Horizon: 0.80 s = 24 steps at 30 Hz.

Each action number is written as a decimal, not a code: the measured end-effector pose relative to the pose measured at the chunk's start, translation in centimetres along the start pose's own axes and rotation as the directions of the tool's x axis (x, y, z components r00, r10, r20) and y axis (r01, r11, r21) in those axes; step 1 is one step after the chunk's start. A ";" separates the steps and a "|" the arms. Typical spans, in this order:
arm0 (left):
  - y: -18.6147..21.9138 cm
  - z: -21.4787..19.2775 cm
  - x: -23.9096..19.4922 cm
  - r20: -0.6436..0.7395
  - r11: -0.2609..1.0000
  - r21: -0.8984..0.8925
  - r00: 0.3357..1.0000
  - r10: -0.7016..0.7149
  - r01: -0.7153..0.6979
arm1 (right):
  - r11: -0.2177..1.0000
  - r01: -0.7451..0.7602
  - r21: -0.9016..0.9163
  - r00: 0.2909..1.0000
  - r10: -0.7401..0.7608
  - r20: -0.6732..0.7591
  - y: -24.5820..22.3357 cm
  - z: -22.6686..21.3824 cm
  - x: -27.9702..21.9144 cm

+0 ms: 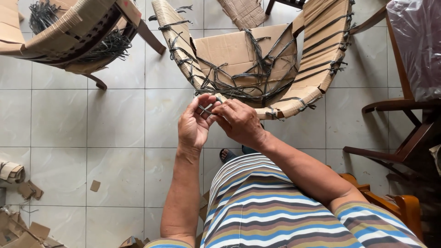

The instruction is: Wrapping and tying black plastic strips around a cardboard-covered chair frame to secure the padding.

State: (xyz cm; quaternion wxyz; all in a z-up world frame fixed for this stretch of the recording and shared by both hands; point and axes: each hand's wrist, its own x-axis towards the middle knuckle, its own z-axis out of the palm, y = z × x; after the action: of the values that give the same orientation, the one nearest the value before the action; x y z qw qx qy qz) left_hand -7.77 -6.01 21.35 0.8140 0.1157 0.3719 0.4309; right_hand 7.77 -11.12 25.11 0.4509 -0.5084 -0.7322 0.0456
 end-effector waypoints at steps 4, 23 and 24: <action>-0.7 -0.4 -1.5 -0.047 0.992 0.125 0.999 0.006 0.000 | 0.999 -0.030 0.044 0.999 0.029 0.040 0.5 -0.3 -1.3; 0.1 5.5 -6.6 0.267 0.636 0.607 0.876 0.400 -0.476 | 0.670 -0.454 0.587 0.889 0.299 0.346 -2.4 -3.2 -0.3; 0.9 6.0 -6.6 0.217 0.694 0.540 0.876 0.432 -0.476 | 0.638 -0.496 0.589 0.849 0.215 0.482 -2.6 -3.5 0.0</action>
State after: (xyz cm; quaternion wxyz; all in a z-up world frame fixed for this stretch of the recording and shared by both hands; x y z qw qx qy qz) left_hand -6.44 -9.91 29.28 0.6208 0.4609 0.4144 0.4800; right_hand 8.44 -13.73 28.58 0.4436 -0.4196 -0.6135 0.5007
